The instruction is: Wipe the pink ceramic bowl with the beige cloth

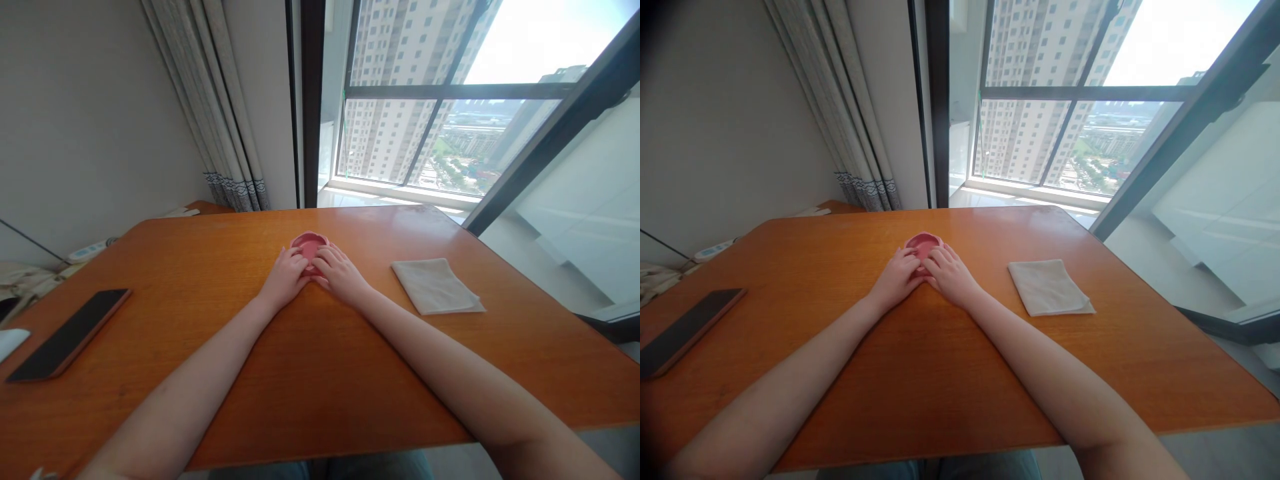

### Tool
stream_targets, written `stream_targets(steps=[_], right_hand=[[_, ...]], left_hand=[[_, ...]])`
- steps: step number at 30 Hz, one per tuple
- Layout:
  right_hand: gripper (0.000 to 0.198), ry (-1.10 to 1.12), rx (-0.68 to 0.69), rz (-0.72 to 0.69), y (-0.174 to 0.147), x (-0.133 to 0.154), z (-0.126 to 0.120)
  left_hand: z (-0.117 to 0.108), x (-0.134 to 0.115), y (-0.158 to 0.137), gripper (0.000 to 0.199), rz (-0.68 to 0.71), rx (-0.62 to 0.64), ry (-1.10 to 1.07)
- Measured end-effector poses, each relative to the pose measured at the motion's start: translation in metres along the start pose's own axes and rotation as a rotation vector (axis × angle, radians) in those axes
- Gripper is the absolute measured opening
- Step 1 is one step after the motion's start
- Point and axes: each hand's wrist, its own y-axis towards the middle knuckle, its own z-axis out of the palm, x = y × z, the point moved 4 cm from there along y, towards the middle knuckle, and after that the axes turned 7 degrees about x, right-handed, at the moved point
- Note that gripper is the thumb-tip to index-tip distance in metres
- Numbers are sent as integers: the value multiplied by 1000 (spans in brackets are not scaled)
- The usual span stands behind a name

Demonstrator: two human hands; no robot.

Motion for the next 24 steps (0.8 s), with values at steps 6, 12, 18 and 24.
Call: stream_targets(steps=[6,12,18,24], right_hand=[[38,12,24,37,-7,-9,3],[40,27,100,15,-7,-10,10],[41,40,115,12,-7,-9,10],[46,63,121,33,-10,-12,11]], left_hand=[[-18,41,-7,25,-441,-103,156],[-37,88,-30,26,-688,-60,345],[-49,118,-52,28,-832,-72,392],[-52,135,-64,32,-908,-54,404]])
